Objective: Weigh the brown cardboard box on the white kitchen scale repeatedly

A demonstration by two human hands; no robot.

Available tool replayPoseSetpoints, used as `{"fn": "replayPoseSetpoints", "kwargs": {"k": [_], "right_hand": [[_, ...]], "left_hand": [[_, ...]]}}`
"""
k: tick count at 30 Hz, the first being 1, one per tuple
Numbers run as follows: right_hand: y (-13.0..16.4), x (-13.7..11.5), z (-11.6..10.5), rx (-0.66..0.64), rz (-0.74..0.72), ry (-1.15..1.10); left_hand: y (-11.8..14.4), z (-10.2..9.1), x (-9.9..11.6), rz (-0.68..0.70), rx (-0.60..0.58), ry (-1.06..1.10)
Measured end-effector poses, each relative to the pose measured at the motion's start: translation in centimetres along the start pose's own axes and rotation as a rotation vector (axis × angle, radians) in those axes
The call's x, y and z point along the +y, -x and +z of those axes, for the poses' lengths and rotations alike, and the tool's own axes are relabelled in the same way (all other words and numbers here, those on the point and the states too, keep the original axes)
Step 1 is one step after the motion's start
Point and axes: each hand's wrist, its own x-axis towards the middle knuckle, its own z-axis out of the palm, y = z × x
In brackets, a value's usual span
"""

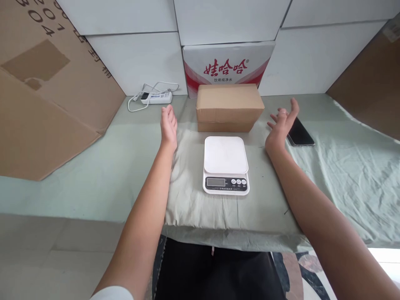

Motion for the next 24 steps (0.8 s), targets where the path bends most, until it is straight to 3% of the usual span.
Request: {"fn": "replayPoseSetpoints", "kwargs": {"k": [3, 5, 17, 24], "right_hand": [[0.2, -0.6, 0.1, 0.274, 0.185, -0.11], [0.5, -1.3, 0.6, 0.318, 0.195, -0.173], [0.6, -1.0, 1.3, 0.36, 0.154, -0.329], [0.4, 0.1, 1.3, 0.307, 0.108, -0.295]], "left_hand": [[-0.3, -1.4, 0.6, -0.006, 0.025, 0.001], [-0.1, -1.4, 0.7, -0.025, 0.041, 0.012], [0.7, 0.1, 0.4, -0.116, 0.081, 0.073], [0.6, 0.2, -0.4, -0.09, 0.005, 0.029]]}}
